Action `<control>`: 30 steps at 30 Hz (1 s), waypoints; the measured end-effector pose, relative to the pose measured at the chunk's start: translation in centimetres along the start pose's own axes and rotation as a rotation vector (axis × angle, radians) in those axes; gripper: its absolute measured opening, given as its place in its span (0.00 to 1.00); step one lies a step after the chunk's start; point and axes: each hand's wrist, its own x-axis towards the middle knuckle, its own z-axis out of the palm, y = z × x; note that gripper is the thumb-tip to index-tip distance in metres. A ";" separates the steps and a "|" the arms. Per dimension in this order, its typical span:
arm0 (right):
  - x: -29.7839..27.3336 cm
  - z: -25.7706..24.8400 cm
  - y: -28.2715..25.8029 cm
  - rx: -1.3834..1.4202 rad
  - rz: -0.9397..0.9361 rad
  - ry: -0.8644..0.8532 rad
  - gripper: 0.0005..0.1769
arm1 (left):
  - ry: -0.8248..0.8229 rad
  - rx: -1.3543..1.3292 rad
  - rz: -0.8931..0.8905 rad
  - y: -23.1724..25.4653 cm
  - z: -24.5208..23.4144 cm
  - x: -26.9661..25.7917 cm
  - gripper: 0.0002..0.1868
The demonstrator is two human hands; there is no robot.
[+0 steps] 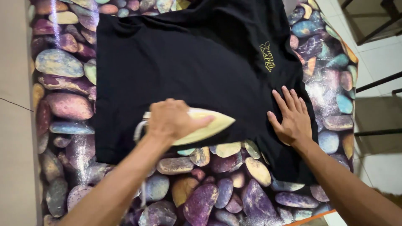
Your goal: Iron a black long-sleeved shirt on a patterned surface.
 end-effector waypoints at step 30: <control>0.1 -0.6 -0.6 0.023 0.022 0.043 0.39 | -0.005 0.046 -0.136 -10.5 -1.2 -2.5 0.43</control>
